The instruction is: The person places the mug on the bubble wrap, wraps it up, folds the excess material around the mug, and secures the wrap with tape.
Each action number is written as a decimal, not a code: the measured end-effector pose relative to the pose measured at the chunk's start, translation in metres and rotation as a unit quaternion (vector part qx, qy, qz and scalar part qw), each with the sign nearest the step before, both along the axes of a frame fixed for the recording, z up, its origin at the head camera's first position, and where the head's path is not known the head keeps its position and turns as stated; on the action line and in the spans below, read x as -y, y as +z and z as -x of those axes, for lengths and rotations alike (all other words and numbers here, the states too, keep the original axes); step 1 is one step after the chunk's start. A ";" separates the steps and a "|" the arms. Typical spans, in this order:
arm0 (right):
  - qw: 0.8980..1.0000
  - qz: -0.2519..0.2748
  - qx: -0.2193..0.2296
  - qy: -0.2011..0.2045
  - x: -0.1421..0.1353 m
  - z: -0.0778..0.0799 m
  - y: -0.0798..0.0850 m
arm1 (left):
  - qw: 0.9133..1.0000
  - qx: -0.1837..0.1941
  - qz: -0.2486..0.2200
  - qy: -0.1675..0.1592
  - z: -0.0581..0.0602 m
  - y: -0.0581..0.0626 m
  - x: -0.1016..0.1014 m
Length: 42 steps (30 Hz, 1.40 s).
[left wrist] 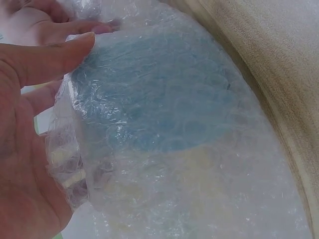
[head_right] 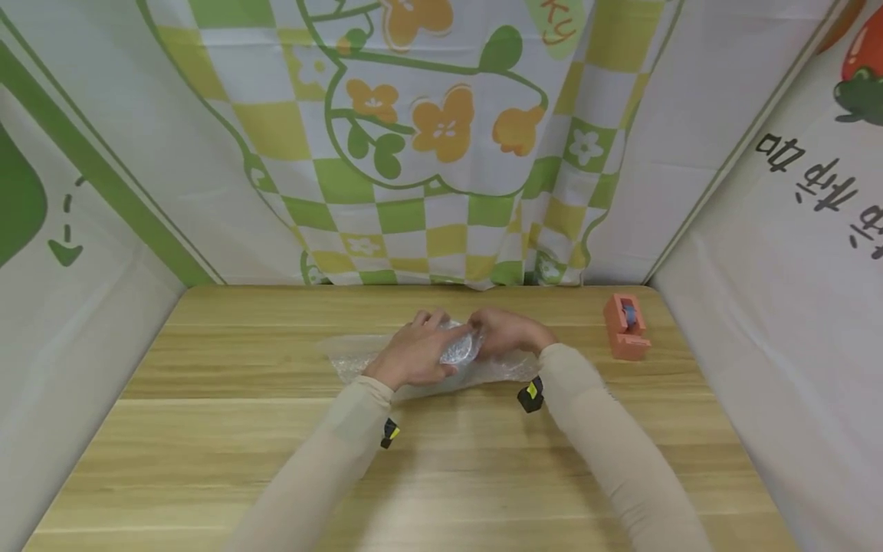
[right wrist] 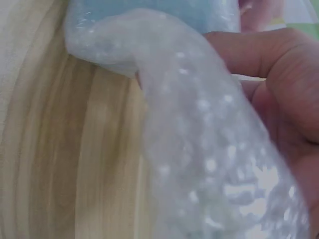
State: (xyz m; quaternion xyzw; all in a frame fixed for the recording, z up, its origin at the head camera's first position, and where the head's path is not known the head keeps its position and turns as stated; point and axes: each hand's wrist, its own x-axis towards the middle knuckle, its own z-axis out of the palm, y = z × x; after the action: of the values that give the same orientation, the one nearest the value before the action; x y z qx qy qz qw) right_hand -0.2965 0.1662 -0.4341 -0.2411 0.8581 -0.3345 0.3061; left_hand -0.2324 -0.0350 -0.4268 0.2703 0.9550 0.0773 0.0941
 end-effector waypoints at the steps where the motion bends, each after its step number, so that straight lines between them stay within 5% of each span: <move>1: 1.000 0.007 0.019 -0.008 -0.001 0.001 0.001 | 1.000 -0.001 0.001 -0.002 0.000 0.000 0.000; 14: 0.991 0.013 0.079 -0.104 -0.014 0.008 0.008 | 1.000 0.012 -0.005 0.005 0.000 0.002 -0.001; 28: 0.979 0.072 0.169 -0.088 -0.019 0.007 0.012 | 1.000 0.006 0.001 0.002 -0.001 0.001 -0.003; 42: 0.979 -0.066 0.190 -0.035 -0.014 0.013 0.038 | 1.000 0.010 0.001 0.006 0.000 0.000 -0.003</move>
State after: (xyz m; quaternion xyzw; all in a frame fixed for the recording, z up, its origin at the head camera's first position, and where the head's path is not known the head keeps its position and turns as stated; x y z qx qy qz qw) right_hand -0.3096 0.1805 -0.3962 -0.1221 0.8124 -0.3271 0.4669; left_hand -0.2321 -0.0325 -0.4267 0.2637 0.9558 0.0797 0.1029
